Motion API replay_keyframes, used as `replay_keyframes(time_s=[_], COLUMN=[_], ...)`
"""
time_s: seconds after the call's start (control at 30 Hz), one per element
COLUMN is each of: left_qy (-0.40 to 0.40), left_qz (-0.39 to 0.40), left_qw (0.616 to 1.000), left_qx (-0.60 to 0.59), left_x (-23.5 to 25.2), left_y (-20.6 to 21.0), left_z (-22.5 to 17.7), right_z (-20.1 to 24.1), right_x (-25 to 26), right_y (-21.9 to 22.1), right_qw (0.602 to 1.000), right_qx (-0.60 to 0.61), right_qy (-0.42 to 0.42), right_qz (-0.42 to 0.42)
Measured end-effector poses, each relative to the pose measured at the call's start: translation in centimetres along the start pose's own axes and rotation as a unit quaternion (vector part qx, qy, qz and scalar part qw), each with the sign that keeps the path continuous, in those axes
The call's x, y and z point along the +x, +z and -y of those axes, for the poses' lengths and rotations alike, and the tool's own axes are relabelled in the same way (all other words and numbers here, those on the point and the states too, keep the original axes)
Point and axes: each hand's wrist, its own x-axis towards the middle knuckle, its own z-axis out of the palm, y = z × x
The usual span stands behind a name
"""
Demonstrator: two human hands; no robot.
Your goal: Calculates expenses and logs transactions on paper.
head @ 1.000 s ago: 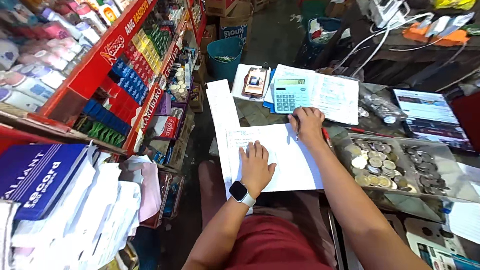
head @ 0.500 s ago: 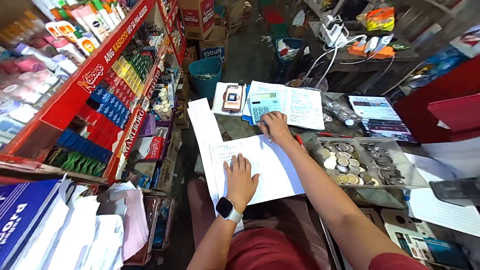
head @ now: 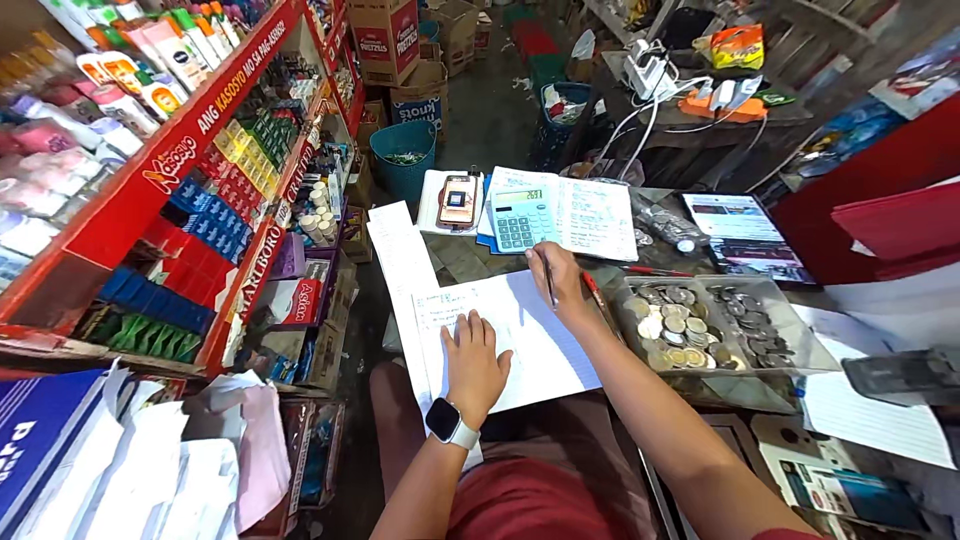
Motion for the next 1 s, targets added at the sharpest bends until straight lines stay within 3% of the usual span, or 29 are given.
replay_keyframes(time_s=[0.13, 0.27, 0.33, 0.63, 1.0], left_qy=[0.008, 0.008, 0.009, 0.008, 0.005], left_qz=[-0.01, -0.012, -0.017, -0.012, -0.001], left_qw=[1.0, 1.0, 1.0, 1.0, 1.0], left_qx=[-0.007, -0.015, -0.014, -0.013, -0.006], left_x=[0.0, 0.0, 0.0, 0.2, 0.1], left_y=[-0.2, -0.2, -0.1, -0.3, -0.6], left_z=[0.0, -0.1, -0.1, -0.4, -0.5], right_z=[3.3, 4.3, 4.7, 4.2, 4.5], right_x=[-0.5, 0.0, 0.0, -0.9, -1.2], right_y=[0.6, 2.3, 3.1, 5.2, 5.2], right_qw=[0.953, 0.871, 0.854, 0.924, 0.934], right_qx=[0.211, 0.378, 0.4, 0.268, 0.252], right_qy=[0.161, 0.289, 0.312, 0.228, 0.212], right_qz=[0.144, 0.124, 0.113, 0.153, 0.141])
